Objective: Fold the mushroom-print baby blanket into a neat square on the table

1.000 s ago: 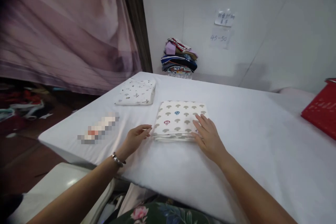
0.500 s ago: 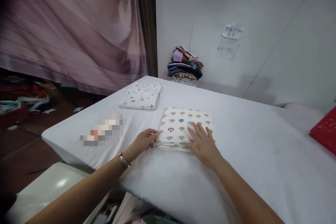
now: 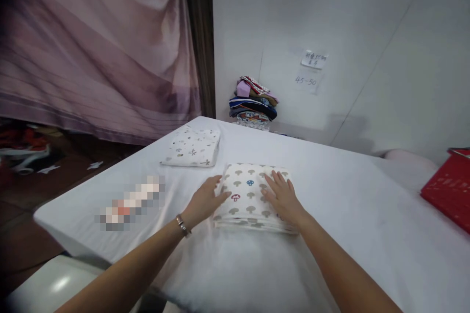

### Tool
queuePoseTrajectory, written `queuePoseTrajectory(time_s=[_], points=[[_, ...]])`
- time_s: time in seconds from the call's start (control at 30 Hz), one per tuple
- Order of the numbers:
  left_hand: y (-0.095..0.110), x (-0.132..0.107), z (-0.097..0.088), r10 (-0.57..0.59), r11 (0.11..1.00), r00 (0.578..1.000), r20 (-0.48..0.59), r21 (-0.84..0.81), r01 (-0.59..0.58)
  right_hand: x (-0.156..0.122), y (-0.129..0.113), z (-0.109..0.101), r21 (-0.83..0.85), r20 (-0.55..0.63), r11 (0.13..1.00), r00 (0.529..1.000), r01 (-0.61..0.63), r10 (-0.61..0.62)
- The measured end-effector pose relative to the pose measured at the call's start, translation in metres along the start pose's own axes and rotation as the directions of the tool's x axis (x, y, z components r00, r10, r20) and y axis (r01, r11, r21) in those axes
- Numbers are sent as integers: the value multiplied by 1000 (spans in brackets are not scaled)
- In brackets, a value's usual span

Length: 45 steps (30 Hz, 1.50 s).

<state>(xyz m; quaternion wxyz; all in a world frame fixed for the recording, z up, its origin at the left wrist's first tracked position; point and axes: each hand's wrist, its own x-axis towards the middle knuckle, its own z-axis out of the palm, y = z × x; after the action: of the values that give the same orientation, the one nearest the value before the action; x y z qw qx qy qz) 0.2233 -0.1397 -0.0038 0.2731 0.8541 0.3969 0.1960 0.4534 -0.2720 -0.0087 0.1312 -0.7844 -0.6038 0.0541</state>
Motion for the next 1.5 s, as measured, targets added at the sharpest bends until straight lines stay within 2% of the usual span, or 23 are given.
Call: queuePoseTrajectory(time_s=[0.03,0.1,0.2,0.33,0.47,0.57,0.63,0.7,0.8,0.93,1.0,1.07,1.17,1.27,1.37,1.43,1.5], points=[[5,8,4,86,994,995,-51,66,-83,9,4,0,-36,-35,999,999,-30,29],[12,19,18,207,964,978,-26,175,-200,23,14,5,-94,-49,989,992,-117,113],[10,22,40,195,947,971,139,231,-223,32,29,20,-107,-7,971,976,-215,216],[-1,16,52,161,963,972,172,189,-193,30,39,36,-83,-34,973,976,-217,215],[-7,17,51,137,984,975,177,87,-154,33,44,33,0,1,974,974,-225,225],[-10,33,46,105,994,988,114,-34,-102,44,52,26,117,-11,955,961,-272,275],[-12,52,41,19,996,1000,19,-87,-17,53,61,23,208,-71,929,942,-307,328],[-15,74,34,-119,988,992,-32,-101,115,61,70,23,322,-104,887,919,-332,381],[-19,107,24,-247,965,969,28,-90,248,67,82,25,525,-87,766,872,-371,482],[-25,133,20,-265,959,960,96,-78,272,70,97,25,717,-32,567,793,-406,608],[-27,138,20,-269,956,954,131,-84,281,71,103,22,768,27,486,779,-418,626],[-26,139,21,-260,956,951,167,-92,278,75,107,18,774,71,467,791,-428,608],[-20,135,24,-234,964,958,163,-90,251,80,105,14,733,107,505,811,-455,576],[-14,128,24,-216,962,970,110,-145,231,81,97,11,749,70,522,832,-409,551],[-12,131,17,-192,942,977,92,-262,210,80,91,10,831,-32,488,854,-265,519],[-12,140,12,-158,934,986,60,-314,169,82,92,9,861,-109,476,849,-179,517],[-12,155,12,-136,937,991,16,-322,133,89,95,11,847,-181,510,818,-152,545]])
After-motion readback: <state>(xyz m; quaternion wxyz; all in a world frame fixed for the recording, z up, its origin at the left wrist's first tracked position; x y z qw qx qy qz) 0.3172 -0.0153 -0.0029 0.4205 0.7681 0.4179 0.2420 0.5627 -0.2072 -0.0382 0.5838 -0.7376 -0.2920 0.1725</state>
